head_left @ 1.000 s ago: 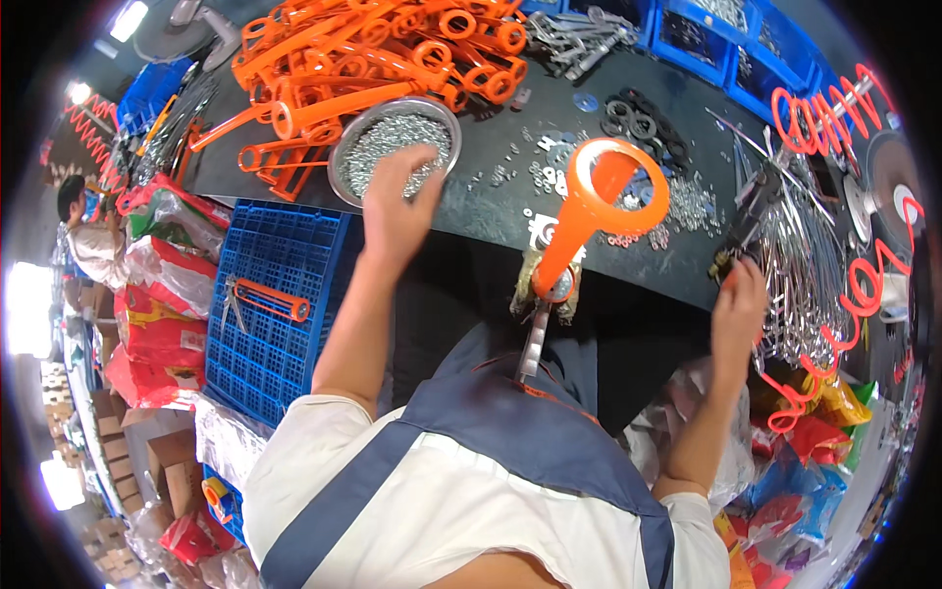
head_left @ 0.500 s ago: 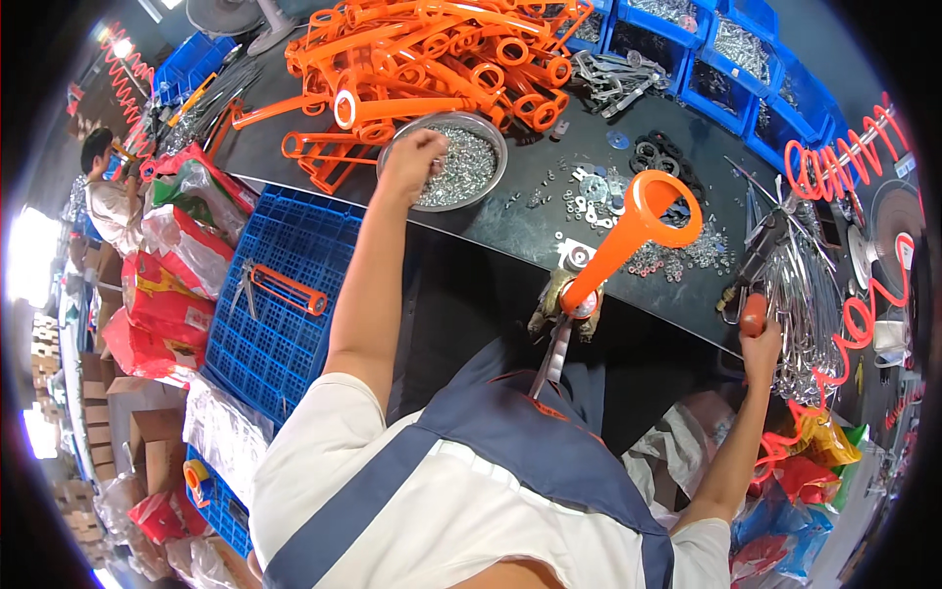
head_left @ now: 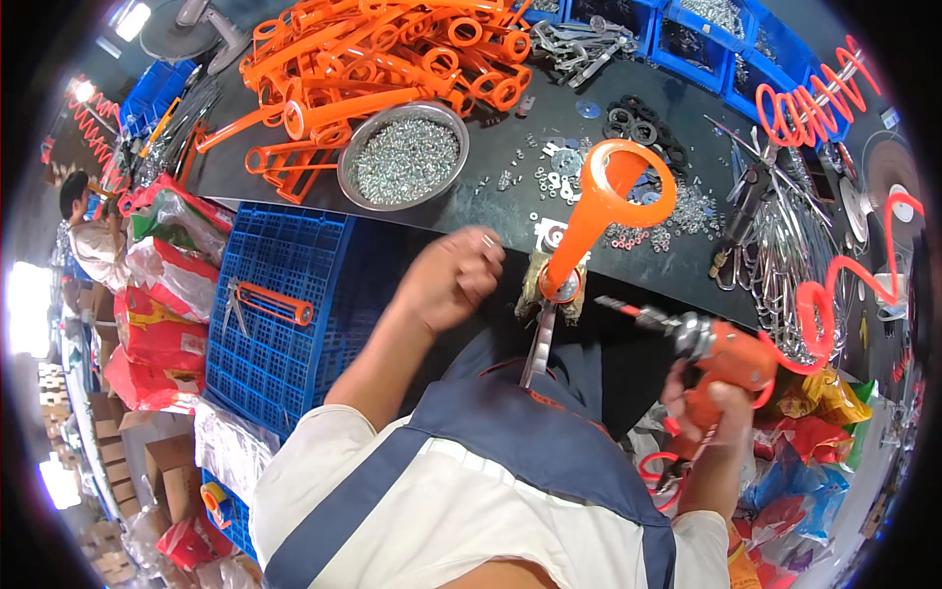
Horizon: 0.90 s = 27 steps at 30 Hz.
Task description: The person assembles orange plastic parts and metal brackets using screws and washers, driving the fasteners with a power screwdriver and a pneumatic tool at a workbench.
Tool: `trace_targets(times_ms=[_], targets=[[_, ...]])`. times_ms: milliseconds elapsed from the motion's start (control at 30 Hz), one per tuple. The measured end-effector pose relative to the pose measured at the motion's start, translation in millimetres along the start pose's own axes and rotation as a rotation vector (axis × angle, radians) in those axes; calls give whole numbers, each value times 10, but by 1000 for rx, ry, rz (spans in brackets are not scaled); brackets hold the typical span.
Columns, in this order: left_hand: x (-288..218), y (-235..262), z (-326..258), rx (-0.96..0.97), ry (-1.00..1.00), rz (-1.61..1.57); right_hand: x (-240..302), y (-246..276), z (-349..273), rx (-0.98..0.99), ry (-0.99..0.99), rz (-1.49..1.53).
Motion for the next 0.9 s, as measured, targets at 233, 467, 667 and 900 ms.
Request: trace_targets(times_ms=[233, 467, 667, 900], targets=[[630, -69, -78, 62, 123, -24, -343, -578, 288, 272, -21, -173], [623, -58, -116, -1, 98, 23, -340, -620, 319, 265, 13, -198], [520, -39, -150, -59, -131, 390, -372, -677, 279, 362, 35, -396], [494, -51, -128, -28, -169, 573, -312, -684, 223, 388, 157, -475]])
Point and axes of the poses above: each hand's wrist, its own z-axis towards the middle knuckle, its own y-axis out of the back of the hand, x = y × z, the point moved 9 cm from there along z, towards the middle knuckle, and after that the axes turned 6 degrees about z, right-handed, at the moved point
